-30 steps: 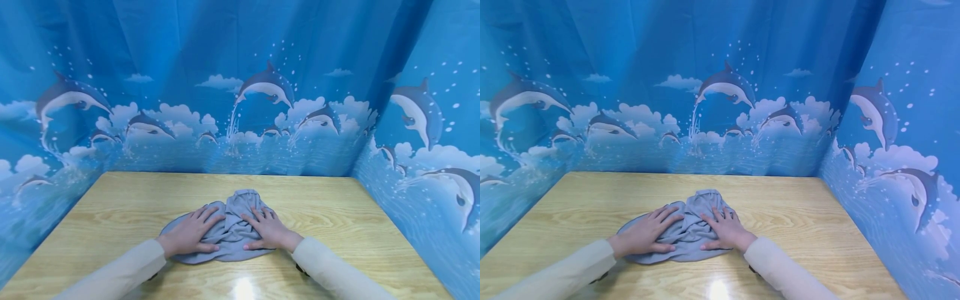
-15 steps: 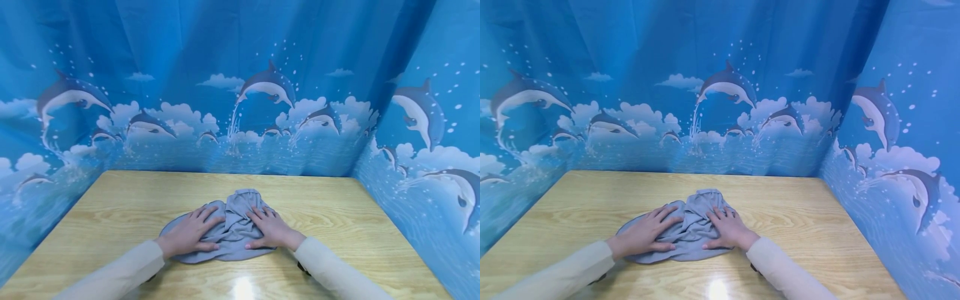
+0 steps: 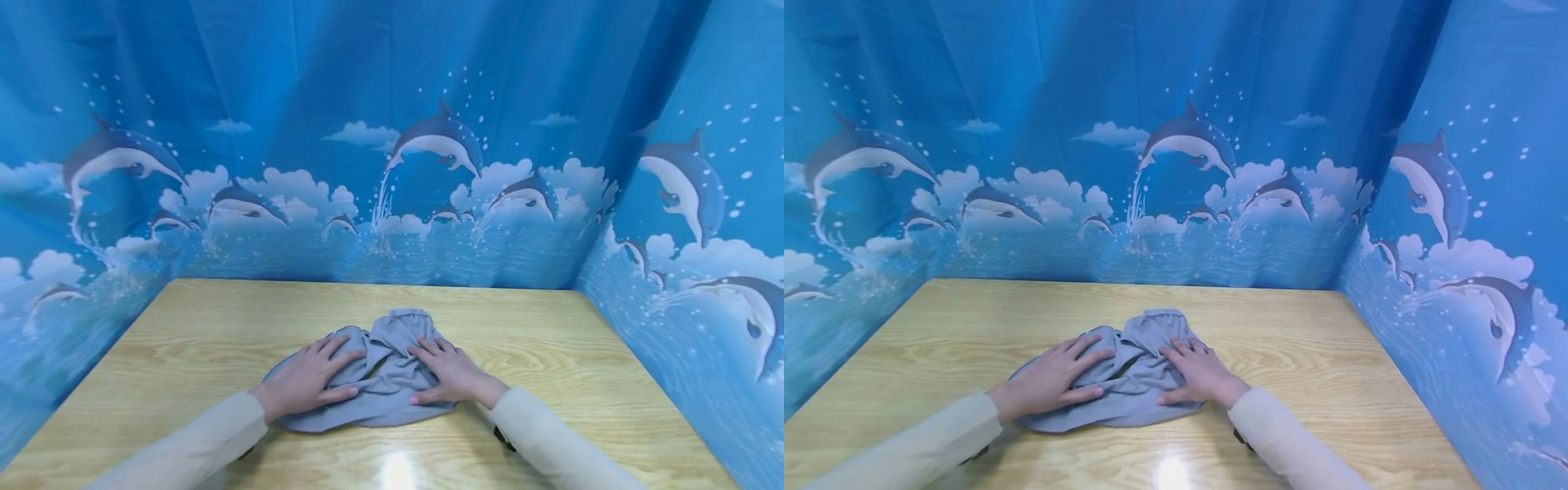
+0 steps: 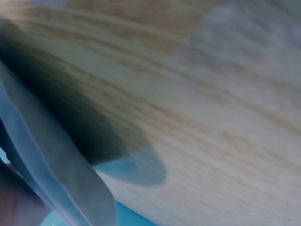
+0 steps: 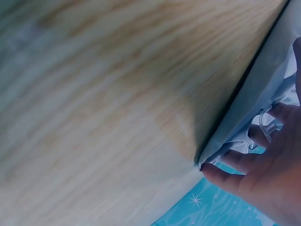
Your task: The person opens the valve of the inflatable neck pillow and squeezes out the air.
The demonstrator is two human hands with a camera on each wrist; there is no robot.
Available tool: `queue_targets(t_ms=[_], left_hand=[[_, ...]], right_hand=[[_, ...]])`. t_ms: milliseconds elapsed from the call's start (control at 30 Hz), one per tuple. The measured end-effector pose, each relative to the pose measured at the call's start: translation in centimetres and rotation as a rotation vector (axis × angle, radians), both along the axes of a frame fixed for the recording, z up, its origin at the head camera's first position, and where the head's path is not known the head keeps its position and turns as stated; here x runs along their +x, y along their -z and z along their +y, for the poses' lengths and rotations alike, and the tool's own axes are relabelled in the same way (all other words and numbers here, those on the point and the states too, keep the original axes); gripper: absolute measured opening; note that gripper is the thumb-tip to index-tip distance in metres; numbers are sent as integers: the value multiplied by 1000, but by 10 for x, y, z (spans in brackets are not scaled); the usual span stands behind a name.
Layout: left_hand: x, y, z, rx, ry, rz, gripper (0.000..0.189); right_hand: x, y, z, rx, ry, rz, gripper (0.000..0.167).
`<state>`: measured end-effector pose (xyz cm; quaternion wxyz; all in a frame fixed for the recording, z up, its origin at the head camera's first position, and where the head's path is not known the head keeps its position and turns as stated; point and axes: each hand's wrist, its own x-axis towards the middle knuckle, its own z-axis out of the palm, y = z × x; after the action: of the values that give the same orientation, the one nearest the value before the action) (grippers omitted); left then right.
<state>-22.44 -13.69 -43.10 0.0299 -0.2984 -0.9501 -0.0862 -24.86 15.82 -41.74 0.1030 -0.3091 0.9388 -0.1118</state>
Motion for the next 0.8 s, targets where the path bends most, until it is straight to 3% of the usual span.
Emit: queue_targets(t_ms=[333,633,800], left_hand=[[1,-3,0,-14,0,47,64],[4,0,-9,-76,157,180,54],[4,1,-10,-73,176,189,55]], right_hand=[[0,0,3,-5,10,15,87],[0,3,3,2,7,61,91],[0,4,5,-22,-8,59,91]])
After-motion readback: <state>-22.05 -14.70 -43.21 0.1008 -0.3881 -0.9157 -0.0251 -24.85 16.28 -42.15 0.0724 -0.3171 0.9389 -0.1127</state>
